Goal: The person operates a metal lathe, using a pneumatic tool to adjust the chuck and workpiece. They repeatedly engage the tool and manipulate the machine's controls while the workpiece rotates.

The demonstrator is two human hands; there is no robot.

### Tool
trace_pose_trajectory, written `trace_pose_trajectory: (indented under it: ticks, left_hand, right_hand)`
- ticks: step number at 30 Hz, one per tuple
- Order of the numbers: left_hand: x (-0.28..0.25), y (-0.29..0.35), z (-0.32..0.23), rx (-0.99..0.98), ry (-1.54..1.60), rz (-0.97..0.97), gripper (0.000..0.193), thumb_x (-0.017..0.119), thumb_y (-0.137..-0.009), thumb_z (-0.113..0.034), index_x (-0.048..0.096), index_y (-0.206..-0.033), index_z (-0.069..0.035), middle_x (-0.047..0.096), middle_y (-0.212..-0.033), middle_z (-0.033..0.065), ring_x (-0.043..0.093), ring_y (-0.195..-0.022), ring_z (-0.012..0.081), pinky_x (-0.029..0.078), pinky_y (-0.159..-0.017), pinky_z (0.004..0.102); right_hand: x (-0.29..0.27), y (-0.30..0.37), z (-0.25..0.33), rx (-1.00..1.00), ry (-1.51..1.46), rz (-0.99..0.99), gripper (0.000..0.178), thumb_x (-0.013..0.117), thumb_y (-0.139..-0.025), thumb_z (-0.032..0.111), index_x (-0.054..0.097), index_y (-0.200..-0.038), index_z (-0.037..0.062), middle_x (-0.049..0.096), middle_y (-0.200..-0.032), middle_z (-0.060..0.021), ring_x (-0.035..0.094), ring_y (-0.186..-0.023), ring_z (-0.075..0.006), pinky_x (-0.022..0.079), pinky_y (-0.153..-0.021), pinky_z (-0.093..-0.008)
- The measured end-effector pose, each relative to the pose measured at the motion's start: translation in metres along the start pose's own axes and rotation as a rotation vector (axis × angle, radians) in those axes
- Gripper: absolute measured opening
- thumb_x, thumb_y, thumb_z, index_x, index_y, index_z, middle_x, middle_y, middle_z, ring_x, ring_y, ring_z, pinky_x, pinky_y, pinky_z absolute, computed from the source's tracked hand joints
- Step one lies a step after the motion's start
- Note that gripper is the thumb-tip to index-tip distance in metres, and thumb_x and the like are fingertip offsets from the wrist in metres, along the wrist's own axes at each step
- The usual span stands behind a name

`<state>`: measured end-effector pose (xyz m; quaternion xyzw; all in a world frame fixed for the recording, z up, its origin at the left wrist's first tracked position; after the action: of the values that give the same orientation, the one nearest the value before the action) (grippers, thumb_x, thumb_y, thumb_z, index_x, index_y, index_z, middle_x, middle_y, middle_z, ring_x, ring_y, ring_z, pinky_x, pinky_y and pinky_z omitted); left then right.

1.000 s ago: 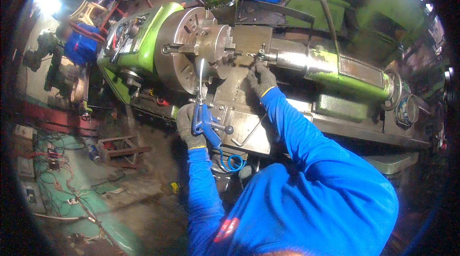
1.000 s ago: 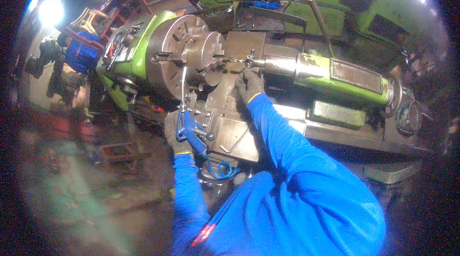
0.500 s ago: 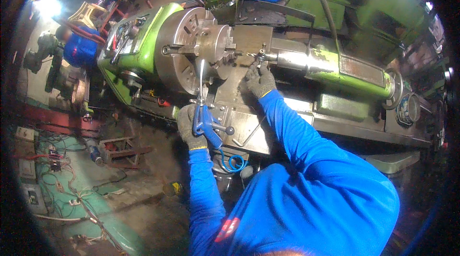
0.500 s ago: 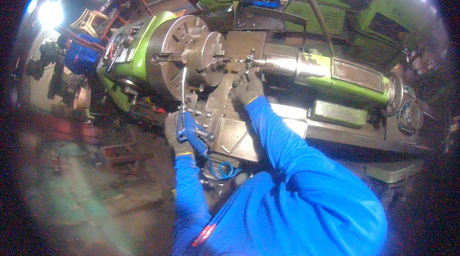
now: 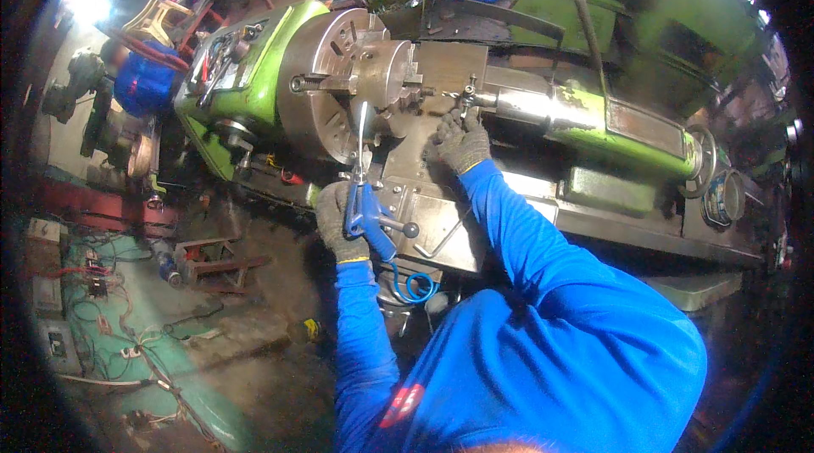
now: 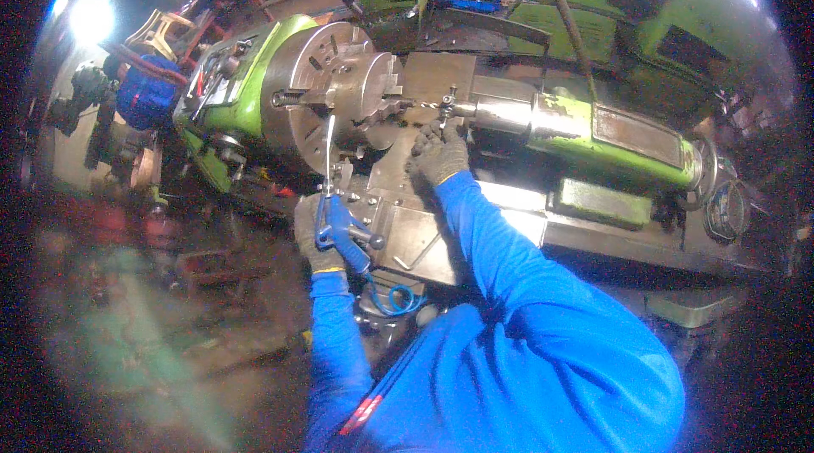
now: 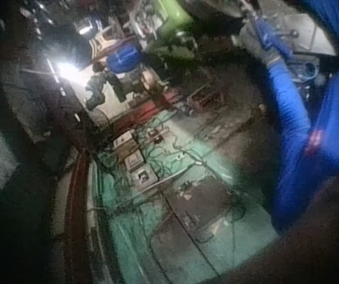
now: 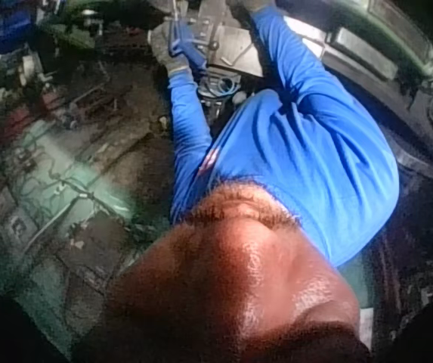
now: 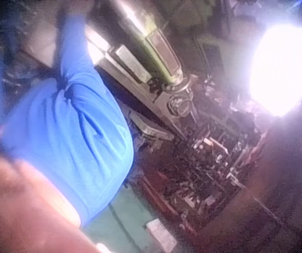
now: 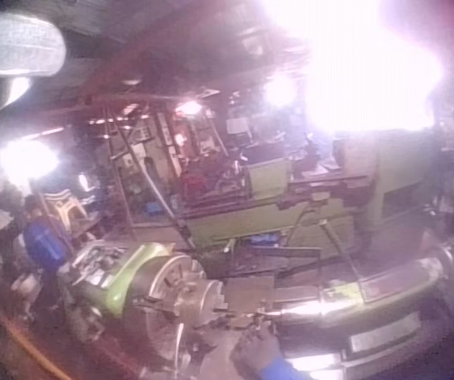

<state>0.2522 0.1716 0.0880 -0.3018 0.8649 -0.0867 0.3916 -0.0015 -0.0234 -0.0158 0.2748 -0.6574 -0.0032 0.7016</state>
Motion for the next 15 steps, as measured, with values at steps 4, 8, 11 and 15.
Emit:
trace_pose_trajectory:
  ticks: [4,8,11,15]
  left_hand:
    - [-0.008,0.000,0.000,0.050,0.093,-0.088,0.036,0.055,-0.106,-0.039,0.070,-0.103,-0.006,0.070,-0.103,0.0172,0.066,-0.097,0.0395,0.052,-0.088,0.0499]
    - [-0.010,0.003,0.003,-0.007,0.106,-0.074,0.037,0.054,-0.106,-0.039,0.069,-0.101,-0.006,0.070,-0.103,0.0172,0.066,-0.096,0.0385,0.051,-0.087,0.0499]
    - [0.003,-0.002,0.001,-0.104,0.330,-0.033,0.039,0.053,-0.106,-0.041,0.069,-0.100,-0.006,0.069,-0.103,0.0178,0.065,-0.096,0.0399,0.050,-0.087,0.0512]
    - [0.001,-0.004,-0.001,-0.033,-0.330,0.131,0.041,0.051,-0.106,-0.043,0.068,-0.101,-0.005,0.069,-0.104,0.0188,0.064,-0.098,0.0424,0.049,-0.089,0.0526]
  right_hand:
    - [0.008,0.010,-0.002,0.035,0.063,-0.016,0.033,0.060,-0.104,0.047,0.061,-0.096,0.0148,0.059,-0.088,-0.0030,0.052,-0.077,-0.0219,0.043,-0.071,-0.0376]
    - [0.011,0.013,-0.006,-0.041,-0.001,-0.162,0.033,0.061,-0.104,0.046,0.062,-0.097,0.0145,0.059,-0.090,-0.0044,0.052,-0.075,-0.0219,0.044,-0.069,-0.0374]
    - [-0.013,-0.021,0.024,-0.177,0.081,-0.043,0.036,0.064,-0.103,0.047,0.063,-0.098,0.0116,0.061,-0.086,-0.0063,0.054,-0.071,-0.0216,0.049,-0.064,-0.0366]
    - [-0.002,-0.001,0.005,-0.100,0.010,-0.120,0.039,0.059,-0.106,0.048,0.061,-0.097,0.0100,0.058,-0.079,-0.0055,0.054,-0.065,-0.0211,0.050,-0.058,-0.0349]
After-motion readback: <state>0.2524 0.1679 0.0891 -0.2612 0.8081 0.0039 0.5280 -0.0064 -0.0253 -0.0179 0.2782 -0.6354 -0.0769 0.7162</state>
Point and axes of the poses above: each hand's wrist, its own y-axis away from the middle knuckle, its own x-axis out of the palm, z = x × y, the point moved 9 cm from there along -y, towards the middle knuckle
